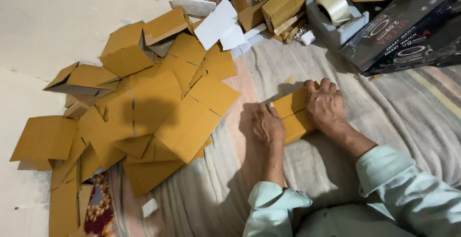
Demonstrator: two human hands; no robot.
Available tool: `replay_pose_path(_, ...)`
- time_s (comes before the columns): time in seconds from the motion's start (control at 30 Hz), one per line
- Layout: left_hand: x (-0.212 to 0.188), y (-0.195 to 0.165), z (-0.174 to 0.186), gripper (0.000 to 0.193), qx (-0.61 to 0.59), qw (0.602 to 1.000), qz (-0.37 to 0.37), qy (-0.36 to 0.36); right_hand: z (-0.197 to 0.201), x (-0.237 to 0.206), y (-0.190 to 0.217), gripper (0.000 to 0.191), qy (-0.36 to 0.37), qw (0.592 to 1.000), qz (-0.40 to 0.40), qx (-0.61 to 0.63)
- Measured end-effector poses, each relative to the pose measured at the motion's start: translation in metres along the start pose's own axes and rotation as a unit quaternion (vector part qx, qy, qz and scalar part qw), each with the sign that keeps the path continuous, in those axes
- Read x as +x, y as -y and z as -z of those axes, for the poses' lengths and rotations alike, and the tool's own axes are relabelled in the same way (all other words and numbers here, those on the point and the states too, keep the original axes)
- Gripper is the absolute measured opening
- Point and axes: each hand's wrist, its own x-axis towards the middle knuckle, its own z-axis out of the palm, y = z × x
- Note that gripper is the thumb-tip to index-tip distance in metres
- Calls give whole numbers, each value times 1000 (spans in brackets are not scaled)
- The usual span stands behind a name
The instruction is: The person sits on a bed and folds flat pre-cut cardboard mailing boxes into open rectangular boxes, pressing the sides and bottom flaps into shape and setting each finished box aside. They work through the pile of flat box blanks one at a time.
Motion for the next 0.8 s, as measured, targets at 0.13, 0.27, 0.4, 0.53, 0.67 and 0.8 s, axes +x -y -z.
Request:
replay_pose_path(0.13, 0, 2, 1, 50, 47, 998, -37, -22, -3, -1, -2, 58, -6, 999, 19, -39)
replay_pose_path(0.27, -2, -1, 7, 53, 51, 998, -32, -4, -1, -3, -1, 37, 22, 999, 24, 3)
replay_pose_path(0.4, -2, -2, 12, 47, 15, 999, -32, -15, -2, -2, -2, 39, -26, 999, 39, -20)
replay_pose_path(0.53, -1, 0, 13, 62, 48, 998, -48, 11, -5, -3, -3, 43, -35, 998, 44, -39)
replay_pose_path(0.67, -3, -5, 13, 51, 33, 999, -15, 37, -4, -4, 5, 44, 28, 998, 23, -44)
replay_pose_path(0.8, -15, -7, 11, 62, 89, 994, -63, -13, 1, -4, 16, 61, -189, 973, 81, -101)
